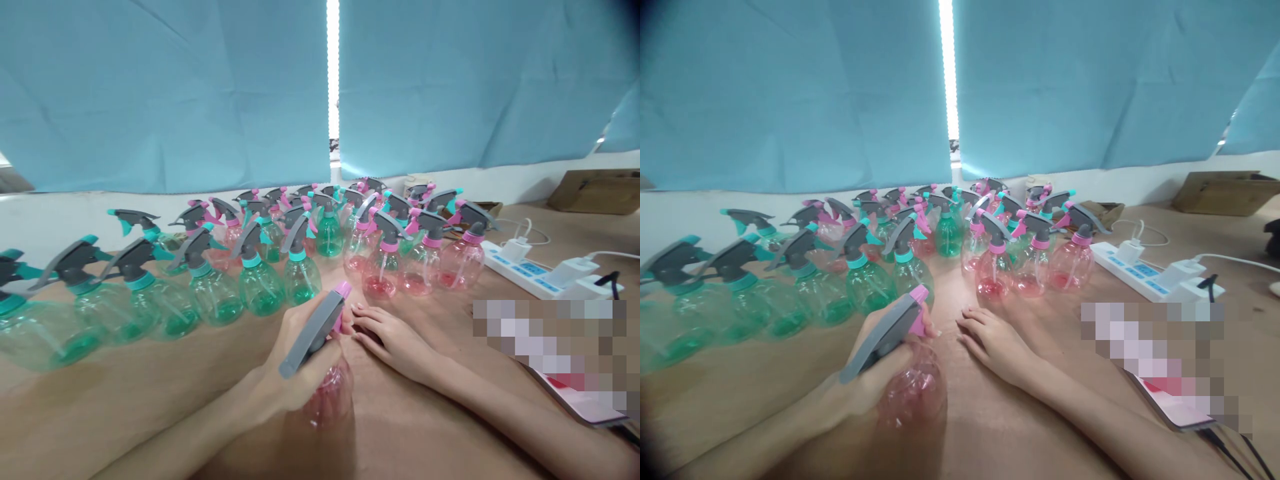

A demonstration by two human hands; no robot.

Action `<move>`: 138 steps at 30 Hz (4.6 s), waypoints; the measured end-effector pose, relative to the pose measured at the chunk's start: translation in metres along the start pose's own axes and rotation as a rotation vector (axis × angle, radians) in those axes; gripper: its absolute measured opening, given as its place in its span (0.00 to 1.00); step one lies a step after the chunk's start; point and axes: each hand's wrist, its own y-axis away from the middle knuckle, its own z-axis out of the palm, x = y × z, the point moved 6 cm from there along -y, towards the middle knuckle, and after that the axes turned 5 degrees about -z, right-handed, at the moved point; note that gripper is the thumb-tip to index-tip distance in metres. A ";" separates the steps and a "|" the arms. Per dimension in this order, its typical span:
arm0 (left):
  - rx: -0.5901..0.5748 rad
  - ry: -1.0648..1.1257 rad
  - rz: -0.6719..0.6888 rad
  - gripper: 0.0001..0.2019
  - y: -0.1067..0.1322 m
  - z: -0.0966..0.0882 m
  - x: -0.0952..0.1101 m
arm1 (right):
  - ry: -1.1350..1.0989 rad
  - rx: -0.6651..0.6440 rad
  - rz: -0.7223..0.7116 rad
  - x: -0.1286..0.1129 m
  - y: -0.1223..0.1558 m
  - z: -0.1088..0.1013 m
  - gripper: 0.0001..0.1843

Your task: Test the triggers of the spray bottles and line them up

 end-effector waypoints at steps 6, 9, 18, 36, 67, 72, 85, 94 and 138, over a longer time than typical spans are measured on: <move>0.025 0.032 -0.019 0.06 0.001 0.001 -0.009 | 0.009 0.001 -0.006 -0.003 -0.001 -0.002 0.17; 0.027 0.041 -0.040 0.08 0.002 0.001 -0.014 | 0.011 -0.004 -0.004 -0.003 -0.001 -0.002 0.17; 0.024 0.091 -0.035 0.08 0.001 0.002 -0.015 | 0.001 0.002 -0.011 -0.002 -0.001 -0.002 0.17; -0.006 0.068 -0.056 0.19 0.002 0.003 -0.016 | -0.006 0.023 -0.025 -0.002 -0.001 -0.003 0.17; -0.013 0.059 -0.088 0.08 0.000 0.002 -0.009 | -0.018 0.052 -0.031 -0.003 0.000 -0.006 0.17; -0.007 0.077 -0.079 0.07 0.000 0.002 -0.011 | -0.003 0.020 -0.031 -0.003 0.000 -0.004 0.17; -0.039 -0.013 -0.040 0.10 0.002 0.000 -0.002 | -0.001 -0.004 -0.019 -0.001 0.000 -0.001 0.17; -0.037 0.004 0.007 0.08 0.000 0.001 -0.001 | -0.019 0.011 -0.007 -0.001 0.000 -0.003 0.17; 0.037 0.102 -0.070 0.10 0.001 0.001 -0.010 | 0.000 0.035 -0.018 0.000 0.001 -0.001 0.17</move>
